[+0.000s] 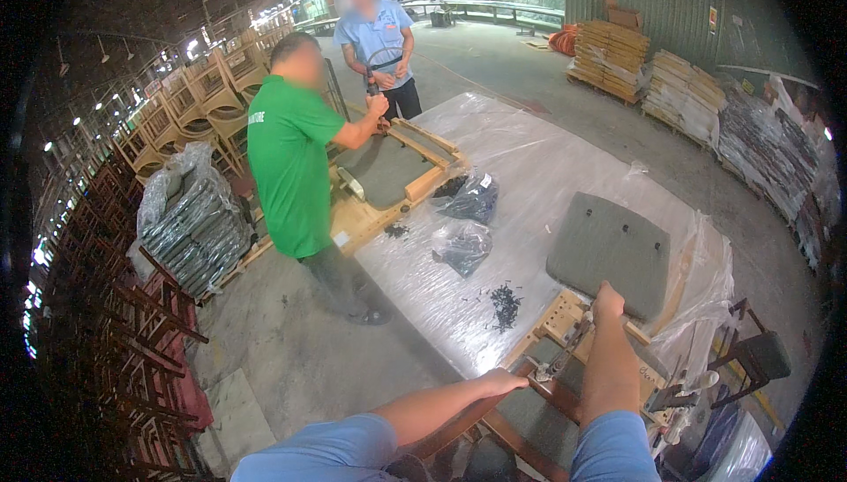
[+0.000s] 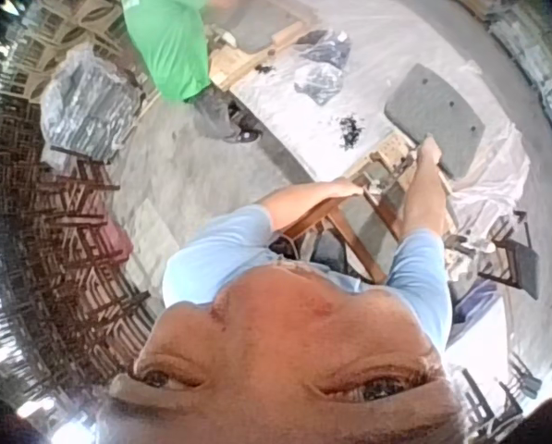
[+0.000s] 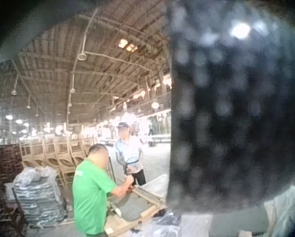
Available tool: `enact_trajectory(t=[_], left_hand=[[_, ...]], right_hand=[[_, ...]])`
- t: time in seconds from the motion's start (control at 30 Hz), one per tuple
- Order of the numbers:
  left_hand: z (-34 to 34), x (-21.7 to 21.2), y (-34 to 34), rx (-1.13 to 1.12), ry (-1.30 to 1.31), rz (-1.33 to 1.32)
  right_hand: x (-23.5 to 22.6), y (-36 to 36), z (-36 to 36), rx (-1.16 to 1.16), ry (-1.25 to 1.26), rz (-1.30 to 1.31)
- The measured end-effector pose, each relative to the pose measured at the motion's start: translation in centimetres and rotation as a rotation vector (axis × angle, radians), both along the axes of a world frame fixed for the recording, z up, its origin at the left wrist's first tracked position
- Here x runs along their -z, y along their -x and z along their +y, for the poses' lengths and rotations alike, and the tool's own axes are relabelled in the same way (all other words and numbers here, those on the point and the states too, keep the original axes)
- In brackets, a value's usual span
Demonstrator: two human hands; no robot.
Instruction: The person assembles wooden chairs by attaching upholstered seat cushions to chair frames using a pneumatic screwdriver. They position the seat, drive screws into the frame, and move completed chairs aside while working at a shared assembly table.
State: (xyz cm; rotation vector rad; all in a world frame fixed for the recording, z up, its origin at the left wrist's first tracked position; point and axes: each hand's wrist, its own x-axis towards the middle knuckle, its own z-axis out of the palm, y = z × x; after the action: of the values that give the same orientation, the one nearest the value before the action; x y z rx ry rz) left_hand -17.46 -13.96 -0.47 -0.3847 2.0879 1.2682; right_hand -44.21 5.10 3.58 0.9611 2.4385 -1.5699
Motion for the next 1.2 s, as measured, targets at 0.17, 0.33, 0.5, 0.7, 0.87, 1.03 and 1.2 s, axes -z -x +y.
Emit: enact_trajectory(t=[0.17, 0.33, 0.5, 0.7, 0.87, 1.03, 1.2], left_hand=[[-0.1, 0.5, -0.2, -0.014, 0.030, -0.009], [0.1, 1.4, 0.6, 0.040, -0.002, 0.003], [0.0, 2.1, 0.1, -0.046, -0.030, 0.054], [0.1, 3.0, -0.1, -0.045, -0.069, 0.030], [0.5, -1.9, -0.4, 0.015, -0.115, -0.023], [-0.3, 1.4, -0.8, -0.047, -0.068, -0.139], [-0.7, 1.5, 1.1, 0.008, -0.034, -0.003]], right_hand=[[-1.4, -0.6, -1.0, -0.035, -0.084, -0.005], [-3.0, -1.4, -0.7, -0.138, -0.280, 0.100], [-8.8, -9.0, -0.8, -0.594, -0.806, 0.123], [-13.5, -30.4, 11.0, -0.876, -0.400, 0.732], [-7.4, -43.6, 25.2, -0.308, -0.635, 0.358], [-0.9, -42.0, 26.1, -0.221, 0.048, -0.130], [3.8, -39.7, 27.9, -0.027, 0.210, -0.216]])
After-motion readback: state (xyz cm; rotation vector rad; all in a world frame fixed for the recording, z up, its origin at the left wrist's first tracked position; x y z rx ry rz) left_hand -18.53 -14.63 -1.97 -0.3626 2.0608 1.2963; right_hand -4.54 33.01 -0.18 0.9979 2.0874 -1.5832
